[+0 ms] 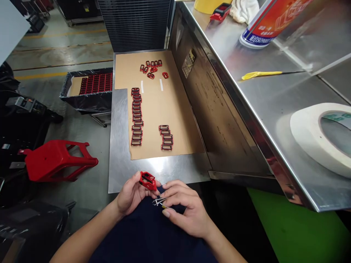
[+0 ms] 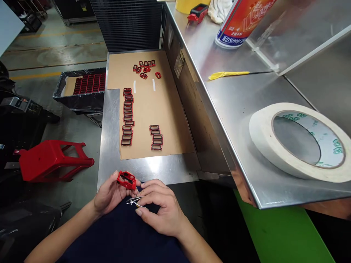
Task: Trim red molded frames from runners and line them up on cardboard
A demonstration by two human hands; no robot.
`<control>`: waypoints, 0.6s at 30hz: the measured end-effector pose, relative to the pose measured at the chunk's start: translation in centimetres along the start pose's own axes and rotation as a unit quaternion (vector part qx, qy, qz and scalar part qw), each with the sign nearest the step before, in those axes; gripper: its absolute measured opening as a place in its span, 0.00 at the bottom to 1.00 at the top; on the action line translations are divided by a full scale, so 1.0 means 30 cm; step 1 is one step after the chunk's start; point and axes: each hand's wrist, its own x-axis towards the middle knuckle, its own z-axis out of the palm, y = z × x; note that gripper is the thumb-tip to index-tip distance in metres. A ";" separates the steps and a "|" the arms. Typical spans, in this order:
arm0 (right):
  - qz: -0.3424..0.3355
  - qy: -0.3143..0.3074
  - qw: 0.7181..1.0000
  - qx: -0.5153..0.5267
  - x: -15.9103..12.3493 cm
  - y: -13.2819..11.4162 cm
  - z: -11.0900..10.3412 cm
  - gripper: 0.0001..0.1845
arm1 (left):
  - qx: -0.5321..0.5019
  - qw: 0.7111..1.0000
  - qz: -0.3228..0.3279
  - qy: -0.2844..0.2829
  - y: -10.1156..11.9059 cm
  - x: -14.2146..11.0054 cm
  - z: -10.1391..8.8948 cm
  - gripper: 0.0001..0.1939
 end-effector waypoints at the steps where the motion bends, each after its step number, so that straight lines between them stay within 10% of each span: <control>1: -0.005 -0.006 1.000 0.000 0.006 -0.003 0.006 0.03 | 0.007 1.000 -0.016 0.014 -0.004 0.002 0.002 0.28; 11: 0.071 -0.003 0.994 0.080 0.010 0.033 0.064 0.10 | 0.141 0.985 -0.073 0.061 -0.038 0.029 -0.027 0.31; 18: 0.149 0.044 0.976 0.150 -0.002 0.040 0.054 0.07 | 0.478 0.852 0.214 -0.015 -0.001 -0.018 -0.058 0.31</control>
